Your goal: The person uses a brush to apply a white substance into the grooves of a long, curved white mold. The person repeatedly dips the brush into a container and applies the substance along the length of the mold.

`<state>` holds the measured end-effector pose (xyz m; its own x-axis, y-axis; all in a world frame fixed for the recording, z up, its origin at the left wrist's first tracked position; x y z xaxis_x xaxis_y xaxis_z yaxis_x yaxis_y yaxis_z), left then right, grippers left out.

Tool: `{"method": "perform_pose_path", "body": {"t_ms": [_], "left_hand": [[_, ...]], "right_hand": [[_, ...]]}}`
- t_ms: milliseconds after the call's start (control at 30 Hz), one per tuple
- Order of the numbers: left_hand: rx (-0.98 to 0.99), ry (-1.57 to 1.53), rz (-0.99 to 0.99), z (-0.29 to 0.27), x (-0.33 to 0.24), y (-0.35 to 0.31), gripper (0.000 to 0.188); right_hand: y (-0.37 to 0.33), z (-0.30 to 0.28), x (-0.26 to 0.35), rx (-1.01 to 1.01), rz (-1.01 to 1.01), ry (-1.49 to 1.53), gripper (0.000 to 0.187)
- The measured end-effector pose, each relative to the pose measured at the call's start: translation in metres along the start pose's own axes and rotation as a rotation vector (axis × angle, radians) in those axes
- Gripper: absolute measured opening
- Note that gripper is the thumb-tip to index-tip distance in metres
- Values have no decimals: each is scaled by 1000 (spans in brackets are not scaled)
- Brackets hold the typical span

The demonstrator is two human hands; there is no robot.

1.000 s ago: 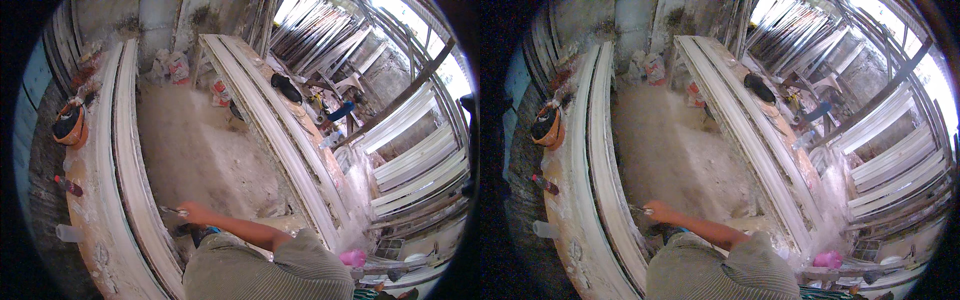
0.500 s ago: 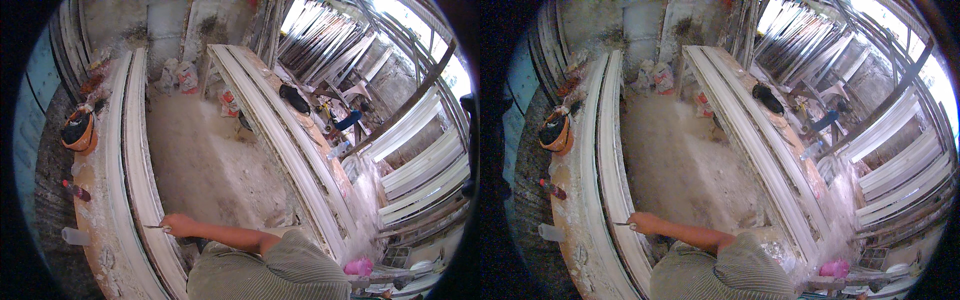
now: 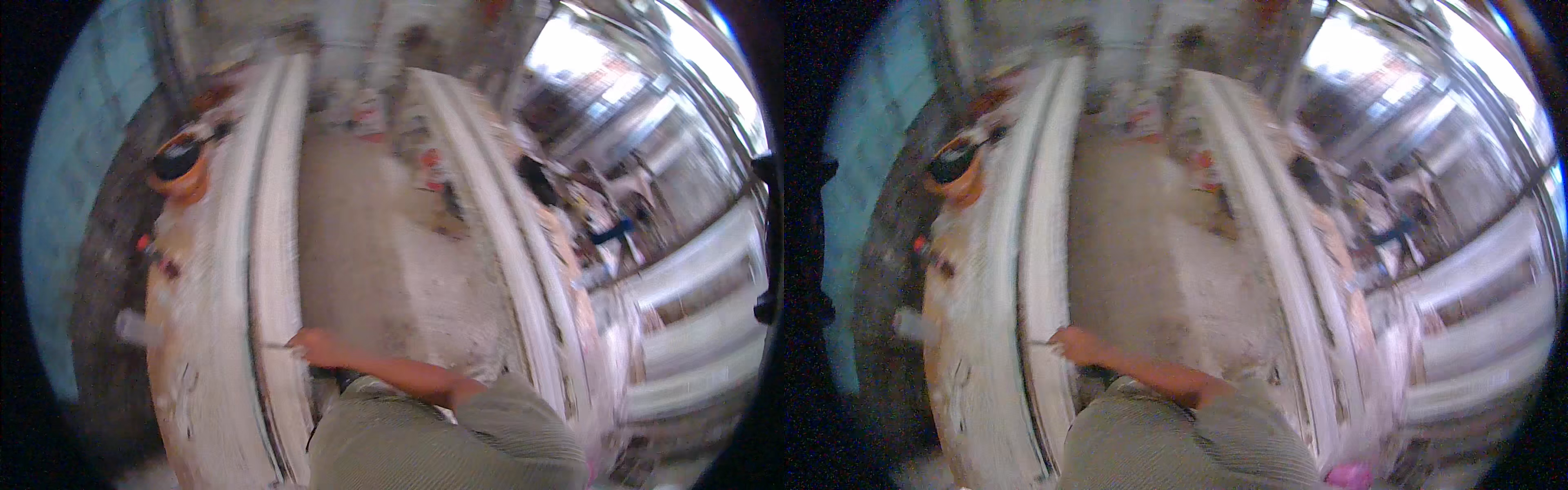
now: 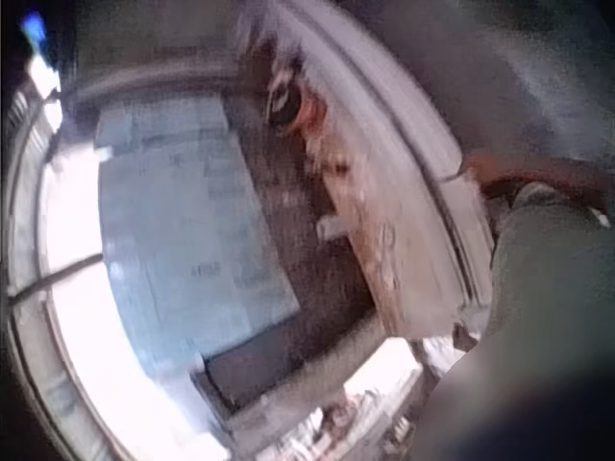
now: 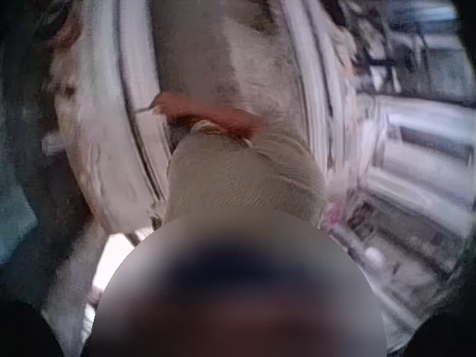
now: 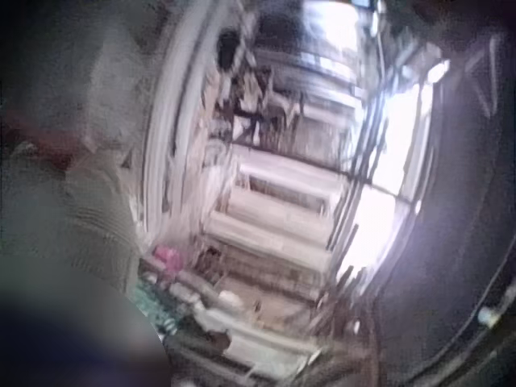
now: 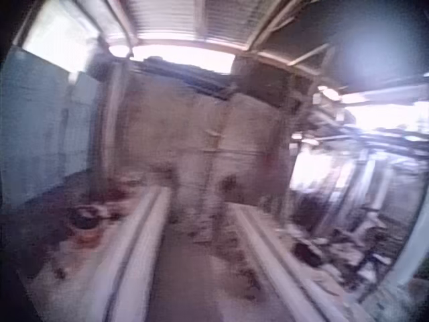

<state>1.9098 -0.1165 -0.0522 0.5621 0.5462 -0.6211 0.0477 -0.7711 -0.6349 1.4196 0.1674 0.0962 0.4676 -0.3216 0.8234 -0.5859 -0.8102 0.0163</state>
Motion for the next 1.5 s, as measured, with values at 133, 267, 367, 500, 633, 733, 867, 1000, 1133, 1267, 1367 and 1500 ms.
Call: {"method": "perform_pose_path", "body": {"t_ms": [133,267,367,500,633,733,867,1000,1133,1267,1367,1500], "left_hand": [[-96,-204,-36,-114,88,-26,45],[-170,-242,234,-128,91,-18,45],[-225,-224,312,-77,67,-31,40],[49,-479,11,-57,70,-72,38],[104,-402,-83,-58,58,-86,36],[158,-363,-175,-53,56,-83,32],[174,-439,-285,-50,59,-79,29],[220,-524,-323,-49,60,-80,30],[150,-510,-302,-49,57,-75,27],[68,-421,-166,-52,49,-71,25],[0,-342,-141,-54,51,-68,26],[-35,-312,-140,-50,54,-61,28]], "right_hand": [[2,-6,-13,77,158,-29,43],[15,-8,10,46,100,30,30],[20,20,47,215,-57,-64,28],[16,61,95,374,-184,-121,24],[34,83,121,443,-285,-140,22],[39,92,130,436,-373,-103,23],[34,98,128,469,-332,-77,22],[26,93,118,509,-252,-139,23],[25,84,107,445,-276,-108,24],[25,87,96,409,-261,-62,24],[23,102,92,481,-203,-11,25],[20,134,117,544,-409,5,26]]}}
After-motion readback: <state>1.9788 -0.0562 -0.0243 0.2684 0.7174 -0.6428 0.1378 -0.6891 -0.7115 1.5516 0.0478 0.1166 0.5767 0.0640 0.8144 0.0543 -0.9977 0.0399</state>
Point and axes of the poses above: each hand's wrist, its own y-axis towards the middle knuckle, its own z-axis out of the palm, x = y × z, the point moved 6 cm from there along y, towards the middle knuckle, and after that the axes turned 5 degrees about -z, right-handed, at the moved point
